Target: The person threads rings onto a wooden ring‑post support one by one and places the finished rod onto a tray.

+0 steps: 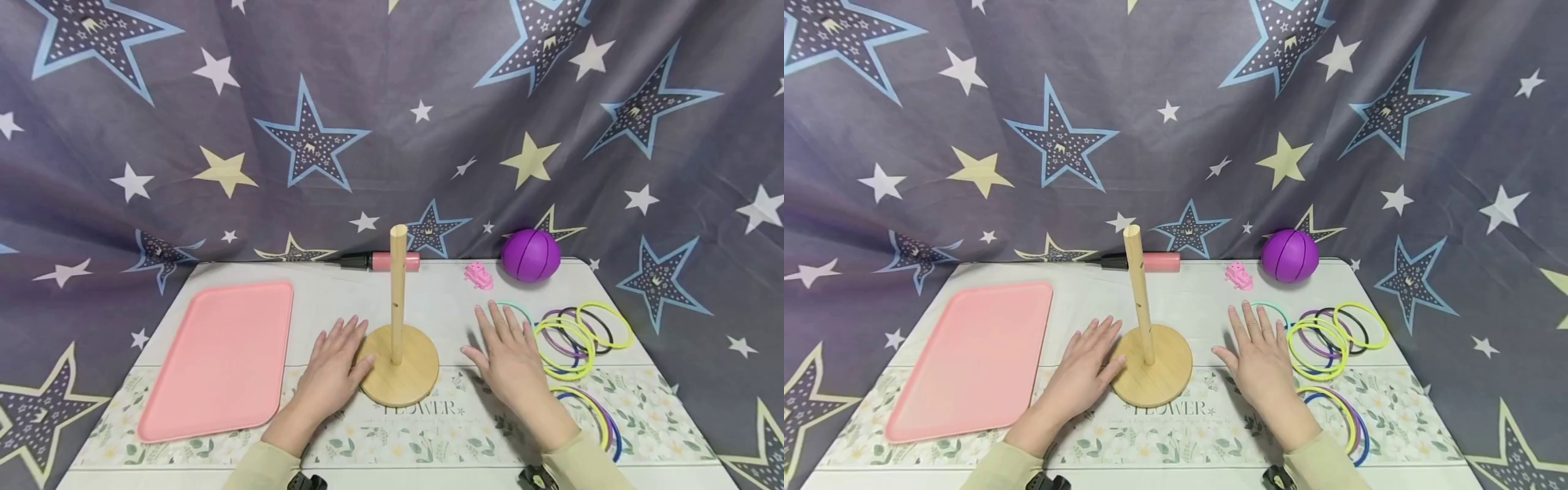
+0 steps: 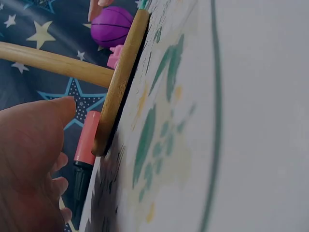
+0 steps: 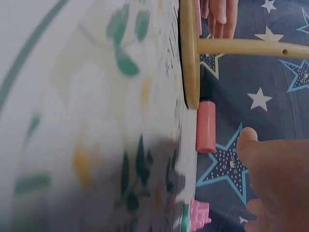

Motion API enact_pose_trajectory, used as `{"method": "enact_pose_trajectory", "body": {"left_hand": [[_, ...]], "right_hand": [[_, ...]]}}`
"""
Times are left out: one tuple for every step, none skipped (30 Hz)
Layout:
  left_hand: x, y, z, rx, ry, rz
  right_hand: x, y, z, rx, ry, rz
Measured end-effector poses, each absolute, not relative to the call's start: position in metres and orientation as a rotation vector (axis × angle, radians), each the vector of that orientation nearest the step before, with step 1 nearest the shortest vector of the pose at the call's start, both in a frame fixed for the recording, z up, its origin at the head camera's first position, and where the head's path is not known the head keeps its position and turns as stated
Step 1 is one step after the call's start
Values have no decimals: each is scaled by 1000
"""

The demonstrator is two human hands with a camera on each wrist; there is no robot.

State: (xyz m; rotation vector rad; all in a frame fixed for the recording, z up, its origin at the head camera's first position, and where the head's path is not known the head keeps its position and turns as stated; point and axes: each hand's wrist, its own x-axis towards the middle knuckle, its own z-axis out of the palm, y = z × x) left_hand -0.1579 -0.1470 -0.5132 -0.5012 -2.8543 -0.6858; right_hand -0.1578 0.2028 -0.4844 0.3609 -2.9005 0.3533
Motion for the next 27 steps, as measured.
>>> {"method": "enact_pose_trajectory", "body": {"left_hand": [[-158,-147,-514,-507,-2859,-700],[-158,-146,-514,-510,-2865,-716],[-158,-146,-514,-514,-2867,-735],[-158,-146,-514,-517,-2872,-754],[-157,-146,-515,-520,-2878,-774],[-157,-146,-515,-523,-2882,-794],[-157,-146,-515,-525,-2886,-815],[-157,-146,-515,-527,-2891,-828],[-157,-147,-516,-531,-2897,-839],[-157,-147,-516,-535,-2903,-846],[-157,-147,-516,-542,-2906,-854],[-157,-148,-517,-549,-2909,-858],[-157,-148,-517,-558,-2910,-863],[-157,-148,-518,-566,-2911,-873],[-158,-149,-518,-576,-2911,-883],[-158,-149,-519,-588,-2909,-898],[-158,-150,-519,-600,-2910,-916],[-158,-151,-520,-612,-2910,-931],[-158,-152,-520,-624,-2913,-948],[-157,-153,-521,-640,-2914,-965],[-157,-154,-522,-658,-2918,-978],[-157,-155,-523,-676,-2920,-993],[-156,-156,-523,-696,-2928,-1000],[-156,-156,-523,-723,-2932,-1001],[-155,-156,-522,-747,-2938,-997],[-155,-155,-522,-775,-2942,-987],[-155,-154,-521,-798,-2947,-975]], "right_hand": [[-158,206,-483,359,-2896,356],[-157,209,-482,356,-2893,366],[-157,212,-481,353,-2891,372],[-156,215,-481,349,-2890,376],[-156,219,-480,345,-2887,380],[-155,222,-479,341,-2885,383],[-154,226,-479,336,-2883,384],[-153,229,-479,331,-2884,383],[-153,233,-479,327,-2890,379],[-152,237,-479,321,-2897,378],[-151,240,-480,316,-2904,374],[-150,244,-480,308,-2914,375],[-149,248,-480,300,-2924,376],[-148,252,-480,290,-2935,382],[-147,255,-480,280,-2944,385],[-146,259,-480,267,-2949,388],[-145,262,-480,257,-2951,391],[-144,265,-480,250,-2953,395],[-143,268,-481,246,-2950,399],[-142,272,-481,242,-2946,403],[-142,275,-483,244,-2937,402],[-141,278,-484,247,-2927,407],[-141,281,-485,248,-2930,414],[-140,285,-486,249,-2930,414],[-140,289,-486,248,-2927,417],[-138,292,-486,246,-2922,416],[-138,297,-486,249,-2919,419]]}}
